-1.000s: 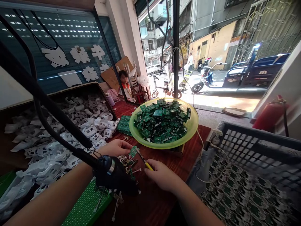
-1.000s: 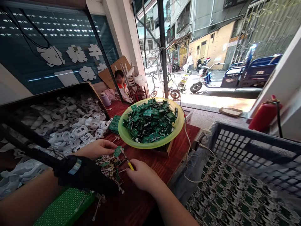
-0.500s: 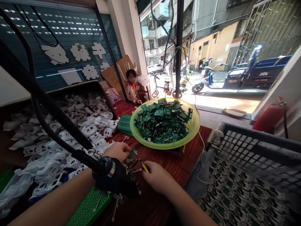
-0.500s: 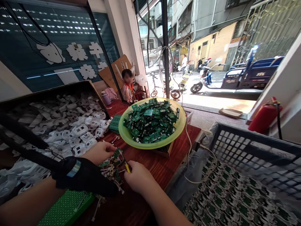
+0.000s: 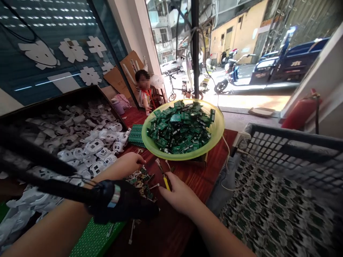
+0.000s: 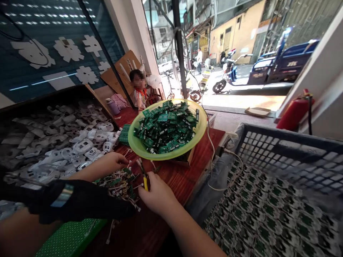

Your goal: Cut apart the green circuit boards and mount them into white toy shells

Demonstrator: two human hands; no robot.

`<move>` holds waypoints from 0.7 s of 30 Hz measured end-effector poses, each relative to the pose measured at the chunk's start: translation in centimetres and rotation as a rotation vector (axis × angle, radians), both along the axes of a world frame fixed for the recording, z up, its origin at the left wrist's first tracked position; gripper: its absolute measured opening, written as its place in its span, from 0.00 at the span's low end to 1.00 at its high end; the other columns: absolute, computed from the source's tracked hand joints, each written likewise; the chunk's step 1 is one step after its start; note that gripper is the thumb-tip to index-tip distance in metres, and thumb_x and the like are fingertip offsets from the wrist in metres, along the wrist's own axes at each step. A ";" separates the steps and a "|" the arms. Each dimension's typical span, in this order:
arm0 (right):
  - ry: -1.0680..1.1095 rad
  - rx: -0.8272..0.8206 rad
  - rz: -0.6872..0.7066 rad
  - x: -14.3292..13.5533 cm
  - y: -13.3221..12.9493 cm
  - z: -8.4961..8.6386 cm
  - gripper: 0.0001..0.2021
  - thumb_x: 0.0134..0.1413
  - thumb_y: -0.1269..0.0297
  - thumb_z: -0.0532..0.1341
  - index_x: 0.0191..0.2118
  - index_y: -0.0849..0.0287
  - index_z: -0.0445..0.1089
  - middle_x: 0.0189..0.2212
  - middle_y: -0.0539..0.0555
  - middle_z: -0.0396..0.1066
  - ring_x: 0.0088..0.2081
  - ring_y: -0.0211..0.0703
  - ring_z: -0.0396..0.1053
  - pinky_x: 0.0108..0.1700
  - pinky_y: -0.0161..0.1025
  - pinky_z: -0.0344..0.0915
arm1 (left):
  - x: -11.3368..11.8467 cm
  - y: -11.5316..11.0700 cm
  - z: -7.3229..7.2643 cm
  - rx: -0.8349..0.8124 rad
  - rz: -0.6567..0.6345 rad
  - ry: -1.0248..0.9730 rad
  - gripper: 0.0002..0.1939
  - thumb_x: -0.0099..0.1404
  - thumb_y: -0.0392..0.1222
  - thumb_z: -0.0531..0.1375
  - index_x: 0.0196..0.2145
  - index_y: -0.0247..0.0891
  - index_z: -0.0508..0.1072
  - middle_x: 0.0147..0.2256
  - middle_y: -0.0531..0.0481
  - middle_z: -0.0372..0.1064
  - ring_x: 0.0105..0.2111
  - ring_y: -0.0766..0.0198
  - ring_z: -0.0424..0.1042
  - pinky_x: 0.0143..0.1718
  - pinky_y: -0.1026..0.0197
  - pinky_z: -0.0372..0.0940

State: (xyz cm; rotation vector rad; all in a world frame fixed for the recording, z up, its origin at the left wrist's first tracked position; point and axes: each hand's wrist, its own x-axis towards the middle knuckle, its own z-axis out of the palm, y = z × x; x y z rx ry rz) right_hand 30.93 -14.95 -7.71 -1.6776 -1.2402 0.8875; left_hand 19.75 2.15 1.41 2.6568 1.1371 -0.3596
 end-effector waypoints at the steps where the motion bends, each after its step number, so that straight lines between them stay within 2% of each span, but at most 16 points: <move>1: -0.006 0.015 0.005 0.2 -0.3 0.0 0.19 0.50 0.57 0.56 0.49 0.55 0.61 0.44 0.56 0.66 0.44 0.48 0.65 0.44 0.41 0.59 | 0.1 0.0 -0.2 -0.001 -0.008 0.013 0.15 0.52 0.41 0.55 0.36 0.40 0.77 0.37 0.49 0.75 0.38 0.57 0.72 0.39 0.64 0.62; 4: 0.043 0.067 0.017 0.6 -1.0 -0.7 0.20 0.51 0.57 0.56 0.50 0.56 0.60 0.45 0.57 0.64 0.45 0.47 0.64 0.47 0.41 0.59 | 0.4 -0.2 -0.3 0.002 -0.025 0.034 0.17 0.55 0.44 0.53 0.39 0.39 0.76 0.40 0.48 0.75 0.40 0.56 0.72 0.41 0.63 0.63; 7: 0.155 0.109 -0.022 0.8 -1.5 -1.9 0.20 0.53 0.58 0.54 0.51 0.57 0.58 0.47 0.56 0.63 0.47 0.45 0.63 0.49 0.40 0.59 | -0.3 0.2 0.4 0.057 -0.012 0.027 0.20 0.56 0.45 0.50 0.42 0.38 0.75 0.43 0.46 0.72 0.42 0.54 0.71 0.44 0.60 0.63; 10: 0.184 0.163 -0.027 0.8 -1.8 -2.7 0.19 0.53 0.61 0.54 0.52 0.57 0.57 0.48 0.56 0.62 0.49 0.43 0.62 0.52 0.40 0.58 | -2.4 0.9 1.1 0.155 -0.067 -0.012 0.20 0.57 0.49 0.50 0.41 0.39 0.75 0.43 0.44 0.72 0.42 0.52 0.70 0.45 0.58 0.63; 14: 0.139 0.168 0.022 0.9 -2.0 -3.3 0.19 0.52 0.63 0.54 0.51 0.55 0.56 0.47 0.54 0.63 0.49 0.43 0.63 0.52 0.39 0.59 | -6.2 0.8 1.6 0.210 -0.136 0.036 0.21 0.61 0.53 0.48 0.43 0.45 0.74 0.43 0.47 0.72 0.41 0.54 0.71 0.40 0.60 0.66; 17: 0.124 0.186 0.035 1.1 -1.8 -3.7 0.18 0.53 0.63 0.53 0.51 0.54 0.56 0.46 0.54 0.63 0.48 0.42 0.64 0.50 0.38 0.62 | -8.4 -0.3 1.4 0.312 -0.203 0.025 0.19 0.63 0.52 0.48 0.42 0.44 0.74 0.42 0.46 0.72 0.41 0.55 0.71 0.42 0.60 0.65; 21: 0.074 0.265 0.020 1.3 -1.6 -4.5 0.18 0.53 0.64 0.53 0.51 0.54 0.54 0.45 0.56 0.65 0.46 0.43 0.67 0.48 0.36 0.65 | -10.0 -1.9 0.6 0.442 -0.284 -0.014 0.16 0.63 0.47 0.50 0.45 0.43 0.71 0.45 0.46 0.70 0.44 0.57 0.69 0.46 0.60 0.64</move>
